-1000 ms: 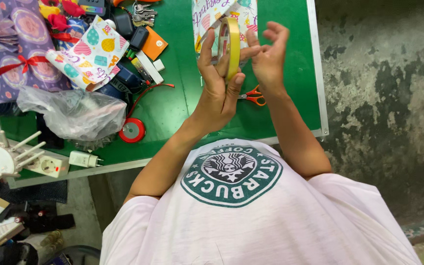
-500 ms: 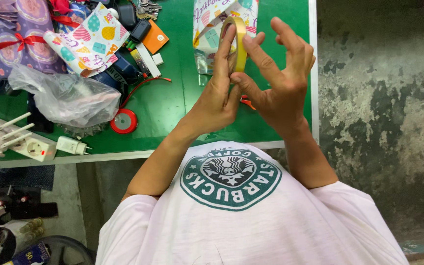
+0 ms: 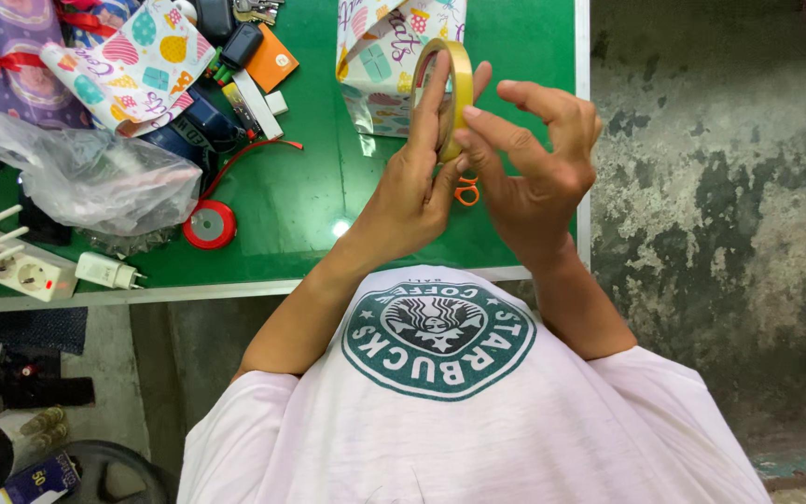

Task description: The person wraps a box with patterned gift wrap at a green table. They press and fold the paper edges around the box, pull tape from a roll, and use scissors to cut pieces of tape, pressing the tape down to secure the wrapping.

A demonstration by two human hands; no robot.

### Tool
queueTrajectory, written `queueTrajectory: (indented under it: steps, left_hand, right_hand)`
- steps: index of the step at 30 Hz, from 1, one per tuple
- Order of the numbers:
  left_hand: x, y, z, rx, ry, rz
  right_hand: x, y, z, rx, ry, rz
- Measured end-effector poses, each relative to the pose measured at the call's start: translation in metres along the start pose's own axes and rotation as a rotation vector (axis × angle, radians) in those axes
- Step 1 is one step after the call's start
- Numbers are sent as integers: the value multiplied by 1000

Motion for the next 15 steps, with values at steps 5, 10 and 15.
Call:
queueTrajectory:
  steps: [5, 10, 15]
  left_hand:
    - [4, -6, 2, -32, 6, 24]
    - [4, -1, 8, -24, -51, 14]
    - [-2, -12, 43, 13, 65, 206]
  right_hand:
    - [0, 7, -8, -3, -46, -9]
    - [0, 7, -27, -23, -127, 20]
    - [-12, 15, -43, -146, -212, 37]
Point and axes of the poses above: each hand's wrist, its own x-axis away from the middle knuckle, its own z-axis out of the back of the hand, y = z × x, the point moved 10 cm from there along -x, towards the middle knuckle, and after that the axes turned 2 degrees about -x, right-handed, at the moved point
